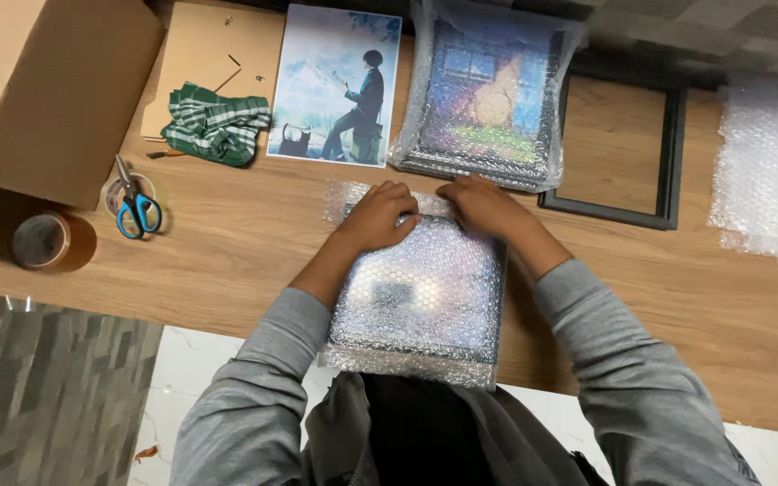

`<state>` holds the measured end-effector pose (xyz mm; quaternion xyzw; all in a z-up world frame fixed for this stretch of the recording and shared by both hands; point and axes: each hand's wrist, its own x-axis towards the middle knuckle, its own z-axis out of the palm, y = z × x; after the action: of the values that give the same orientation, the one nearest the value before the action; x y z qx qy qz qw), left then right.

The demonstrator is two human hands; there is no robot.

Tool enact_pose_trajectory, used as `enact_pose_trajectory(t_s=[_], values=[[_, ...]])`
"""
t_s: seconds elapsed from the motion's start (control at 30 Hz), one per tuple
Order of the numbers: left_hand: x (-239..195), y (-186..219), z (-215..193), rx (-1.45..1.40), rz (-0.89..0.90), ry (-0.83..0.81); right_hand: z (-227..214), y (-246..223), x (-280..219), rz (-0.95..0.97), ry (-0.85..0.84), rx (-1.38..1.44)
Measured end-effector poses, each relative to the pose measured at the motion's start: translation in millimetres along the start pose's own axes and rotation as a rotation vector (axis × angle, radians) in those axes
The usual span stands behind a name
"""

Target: The person wraps a picture frame in bubble wrap and secures it by hand.

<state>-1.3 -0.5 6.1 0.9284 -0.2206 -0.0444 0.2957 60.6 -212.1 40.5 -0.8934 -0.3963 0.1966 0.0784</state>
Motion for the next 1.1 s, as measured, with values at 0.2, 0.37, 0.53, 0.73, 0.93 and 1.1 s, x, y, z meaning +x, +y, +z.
enact_pose_trajectory(t_s=[0.2,0.37,0.53,0.73,0.93,1.1], values=[[0,-4,0,-0.018,0.034,0.013,-6,-6,2,0.010,-0.048,-0.007],[-4,-6,6,0.051,0.071,0.036,-4,-3,8,-0.009,-0.085,0.102],[-7,-4,8,0.181,0.140,0.142,-31,-21,0,-0.057,-0.109,0.182],[-8,0,6,0.219,0.216,0.206,-14,-13,-10,-0.141,0.004,0.071],[-11,-5,17,0.314,0.314,0.301,-9,-9,-25,-0.157,0.100,0.075],[-14,-7,20,0.370,0.380,0.413,7,1,-24,-0.222,0.178,0.070]])
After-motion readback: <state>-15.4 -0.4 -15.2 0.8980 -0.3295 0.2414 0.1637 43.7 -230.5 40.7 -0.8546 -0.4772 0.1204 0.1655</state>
